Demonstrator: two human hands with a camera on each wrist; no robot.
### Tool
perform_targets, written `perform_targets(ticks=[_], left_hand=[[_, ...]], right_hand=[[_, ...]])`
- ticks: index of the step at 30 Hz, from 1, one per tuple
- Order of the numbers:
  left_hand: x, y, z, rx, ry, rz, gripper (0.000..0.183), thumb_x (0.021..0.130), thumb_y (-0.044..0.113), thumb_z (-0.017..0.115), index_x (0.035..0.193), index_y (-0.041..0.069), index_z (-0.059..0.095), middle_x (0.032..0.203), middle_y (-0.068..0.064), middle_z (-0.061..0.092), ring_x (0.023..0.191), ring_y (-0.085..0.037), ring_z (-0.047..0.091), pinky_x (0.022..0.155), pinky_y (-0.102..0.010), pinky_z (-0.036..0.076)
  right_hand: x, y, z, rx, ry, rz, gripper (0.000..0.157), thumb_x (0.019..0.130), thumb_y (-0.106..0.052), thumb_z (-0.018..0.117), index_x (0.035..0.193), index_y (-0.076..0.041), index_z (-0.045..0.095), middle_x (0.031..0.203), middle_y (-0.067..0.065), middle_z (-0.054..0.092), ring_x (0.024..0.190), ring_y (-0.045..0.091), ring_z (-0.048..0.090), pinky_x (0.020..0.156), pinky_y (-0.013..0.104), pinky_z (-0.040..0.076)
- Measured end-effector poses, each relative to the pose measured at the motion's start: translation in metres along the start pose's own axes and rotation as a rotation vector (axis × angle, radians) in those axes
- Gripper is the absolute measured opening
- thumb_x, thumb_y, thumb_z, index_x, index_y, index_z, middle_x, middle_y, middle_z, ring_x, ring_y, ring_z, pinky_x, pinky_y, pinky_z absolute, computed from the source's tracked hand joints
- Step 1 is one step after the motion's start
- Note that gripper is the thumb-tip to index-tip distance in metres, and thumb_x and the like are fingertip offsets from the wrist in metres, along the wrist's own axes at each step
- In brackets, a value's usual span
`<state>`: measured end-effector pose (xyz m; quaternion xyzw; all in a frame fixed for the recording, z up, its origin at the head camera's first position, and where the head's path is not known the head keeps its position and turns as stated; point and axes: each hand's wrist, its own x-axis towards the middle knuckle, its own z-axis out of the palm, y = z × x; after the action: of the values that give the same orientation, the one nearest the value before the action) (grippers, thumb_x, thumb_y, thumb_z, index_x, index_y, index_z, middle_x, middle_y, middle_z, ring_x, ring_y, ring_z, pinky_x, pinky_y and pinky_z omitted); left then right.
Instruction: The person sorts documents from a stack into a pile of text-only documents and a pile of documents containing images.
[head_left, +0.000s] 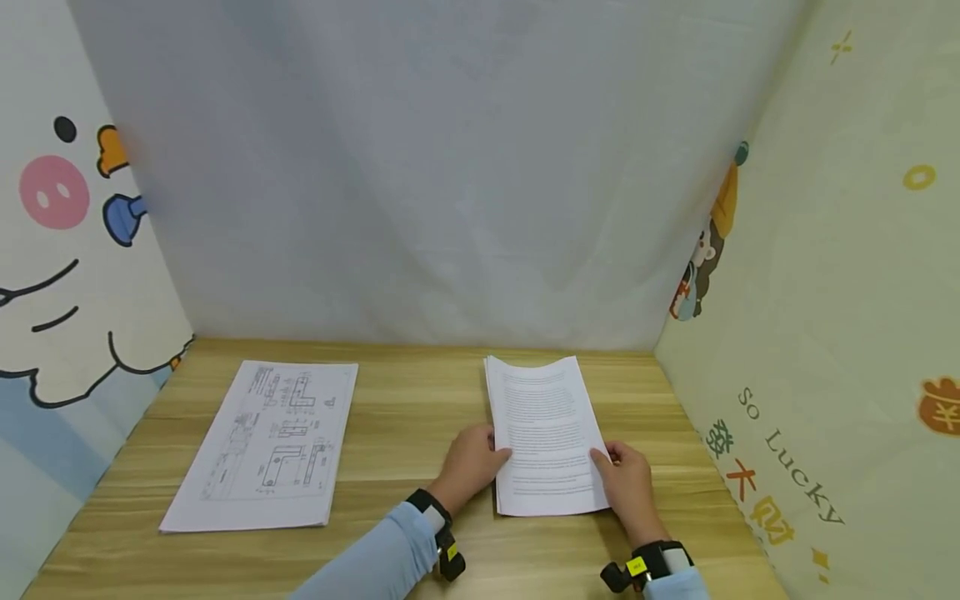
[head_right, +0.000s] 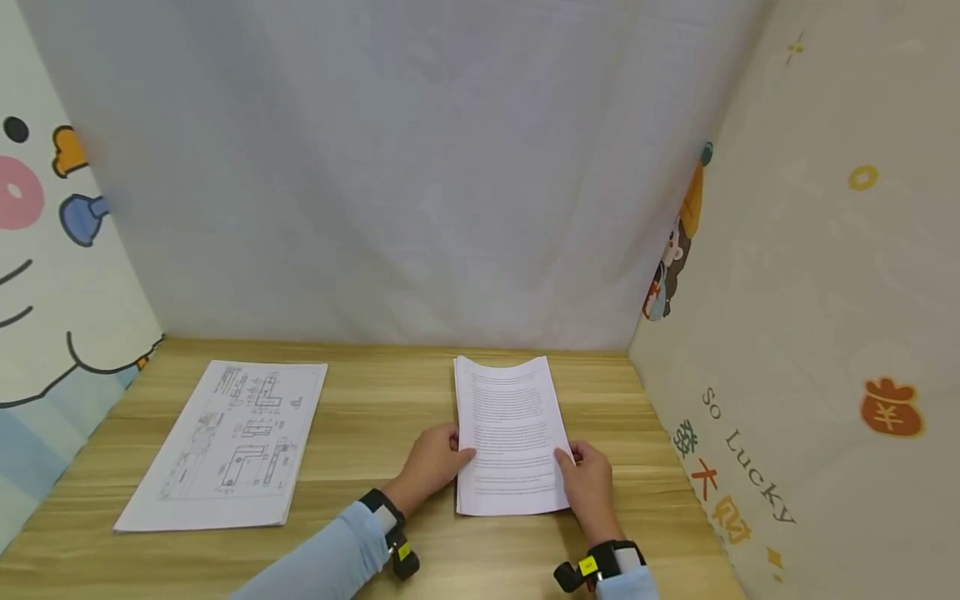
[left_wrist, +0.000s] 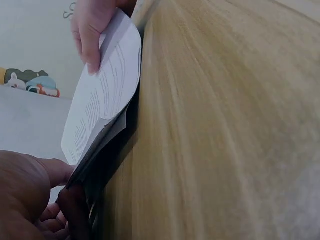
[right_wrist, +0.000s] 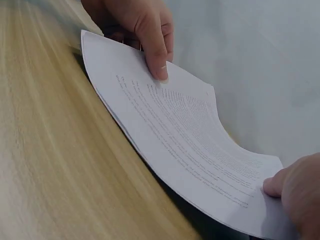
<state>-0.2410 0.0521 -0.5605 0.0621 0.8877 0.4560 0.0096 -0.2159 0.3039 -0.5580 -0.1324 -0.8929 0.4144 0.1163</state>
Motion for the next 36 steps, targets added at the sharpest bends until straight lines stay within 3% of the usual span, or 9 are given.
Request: perform_targets(ticks=[6, 11, 19, 29, 33, 36], left_hand=[[-0.004, -0.001, 0.005, 0.116, 0.044, -0.003, 0.035, 0.078, 0.024, 0.075, 0.107, 0.007, 0.065, 0.09, -0.003, 0.07, 0.068, -0.01, 0.059, 0.057, -0.032, 0.051], [-0.006, -0.001, 0.007, 0.164, 0.075, 0.017, 0.044, 0.075, 0.025, 0.077, 0.112, 0.006, 0.063, 0.09, -0.003, 0.069, 0.069, -0.012, 0.06, 0.055, -0.032, 0.05], [-0.007, -0.002, 0.006, 0.205, 0.075, -0.013, 0.051, 0.072, 0.031, 0.08, 0.11, 0.003, 0.061, 0.086, -0.004, 0.066, 0.068, -0.015, 0.059, 0.054, -0.033, 0.05], [-0.007, -0.003, 0.004, 0.179, 0.08, 0.004, 0.049, 0.076, 0.033, 0.076, 0.111, 0.002, 0.06, 0.086, -0.004, 0.063, 0.068, -0.015, 0.056, 0.055, -0.033, 0.049], [-0.007, -0.002, -0.007, 0.2, 0.099, 0.014, 0.048, 0.079, 0.04, 0.073, 0.11, 0.004, 0.061, 0.083, -0.002, 0.062, 0.065, -0.014, 0.055, 0.054, -0.032, 0.048], [-0.008, -0.004, -0.022, 0.187, 0.109, -0.004, 0.042, 0.08, 0.042, 0.07, 0.105, 0.008, 0.064, 0.079, 0.0, 0.062, 0.063, -0.013, 0.054, 0.056, -0.032, 0.048]], right_hand=[[-0.001, 0.004, 0.001, -0.202, -0.007, -0.077, 0.025, 0.089, -0.021, 0.066, 0.103, 0.0, 0.069, 0.09, 0.016, 0.069, 0.074, 0.024, 0.06, 0.063, 0.039, 0.05], [-0.003, 0.006, 0.001, -0.39, 0.018, -0.107, 0.029, 0.087, -0.025, 0.068, 0.103, -0.002, 0.068, 0.09, 0.015, 0.07, 0.071, 0.024, 0.06, 0.06, 0.042, 0.049], [-0.004, 0.006, 0.001, -0.545, 0.011, -0.112, 0.033, 0.084, -0.03, 0.07, 0.099, -0.002, 0.065, 0.088, 0.014, 0.064, 0.068, 0.024, 0.057, 0.057, 0.041, 0.047], [-0.005, 0.005, 0.001, -0.568, 0.057, -0.137, 0.033, 0.085, -0.032, 0.069, 0.096, -0.001, 0.064, 0.088, 0.014, 0.059, 0.072, 0.026, 0.054, 0.059, 0.041, 0.047], [-0.006, -0.003, 0.002, -0.524, 0.092, -0.159, 0.034, 0.086, -0.033, 0.067, 0.1, -0.001, 0.065, 0.09, 0.013, 0.06, 0.075, 0.027, 0.056, 0.063, 0.043, 0.049], [-0.01, -0.019, 0.005, -0.416, 0.107, -0.177, 0.03, 0.086, -0.031, 0.067, 0.098, -0.003, 0.065, 0.088, 0.011, 0.061, 0.073, 0.025, 0.055, 0.062, 0.041, 0.048]])
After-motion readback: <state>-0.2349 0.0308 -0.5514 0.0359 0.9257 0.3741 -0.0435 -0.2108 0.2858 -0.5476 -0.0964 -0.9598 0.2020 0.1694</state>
